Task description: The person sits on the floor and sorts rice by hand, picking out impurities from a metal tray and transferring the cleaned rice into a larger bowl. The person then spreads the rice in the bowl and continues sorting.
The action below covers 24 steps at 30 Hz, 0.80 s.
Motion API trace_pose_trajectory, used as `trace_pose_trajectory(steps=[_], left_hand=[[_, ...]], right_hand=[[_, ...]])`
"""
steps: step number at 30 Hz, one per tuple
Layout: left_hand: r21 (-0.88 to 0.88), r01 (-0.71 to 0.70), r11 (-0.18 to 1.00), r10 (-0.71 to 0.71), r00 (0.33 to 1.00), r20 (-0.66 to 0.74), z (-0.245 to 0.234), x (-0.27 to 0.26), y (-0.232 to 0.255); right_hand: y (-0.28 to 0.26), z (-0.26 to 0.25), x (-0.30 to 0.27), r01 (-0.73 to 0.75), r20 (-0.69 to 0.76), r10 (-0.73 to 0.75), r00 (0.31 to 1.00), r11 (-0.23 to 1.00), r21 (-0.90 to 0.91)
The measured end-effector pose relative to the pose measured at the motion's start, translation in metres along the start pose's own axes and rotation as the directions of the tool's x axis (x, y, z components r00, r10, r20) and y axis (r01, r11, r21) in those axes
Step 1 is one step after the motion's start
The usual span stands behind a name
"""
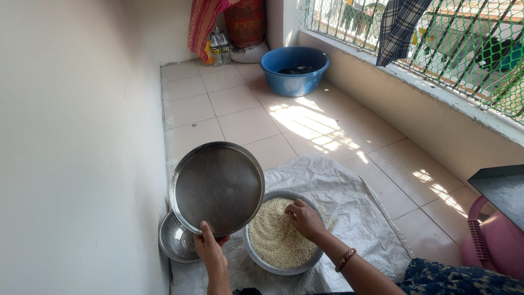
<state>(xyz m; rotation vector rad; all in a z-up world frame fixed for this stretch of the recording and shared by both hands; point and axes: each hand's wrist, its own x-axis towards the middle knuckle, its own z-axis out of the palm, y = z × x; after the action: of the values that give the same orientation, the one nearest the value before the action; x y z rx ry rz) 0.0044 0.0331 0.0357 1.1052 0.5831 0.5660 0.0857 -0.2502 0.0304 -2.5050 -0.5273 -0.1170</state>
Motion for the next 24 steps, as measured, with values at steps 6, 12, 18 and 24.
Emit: trace_pose_trajectory(steps=[6,12,18,24], left_hand=[[-0.011,-0.006,1.000,0.006,1.000,-0.004,0.000,0.000,0.000],[-0.009,-0.001,1.000,0.001,1.000,-0.005,0.000,-0.001,0.002],[0.009,-0.010,1.000,0.010,1.000,-0.003,0.001,-0.004,0.005],[0.002,-0.028,1.000,0.027,1.000,0.012,0.001,-0.004,0.005]], right_hand=[[-0.003,0.007,-0.002,0.075,-0.021,-0.075,0.997,0.997,0.004],[-0.005,0.017,-0.002,0.105,-0.008,-0.104,0.994,0.995,0.006],[-0.008,0.023,-0.001,0.165,0.013,-0.165,0.986,0.986,0.011],[-0.007,0.013,-0.001,0.071,0.019,-0.070,0.997,0.997,-0.030]])
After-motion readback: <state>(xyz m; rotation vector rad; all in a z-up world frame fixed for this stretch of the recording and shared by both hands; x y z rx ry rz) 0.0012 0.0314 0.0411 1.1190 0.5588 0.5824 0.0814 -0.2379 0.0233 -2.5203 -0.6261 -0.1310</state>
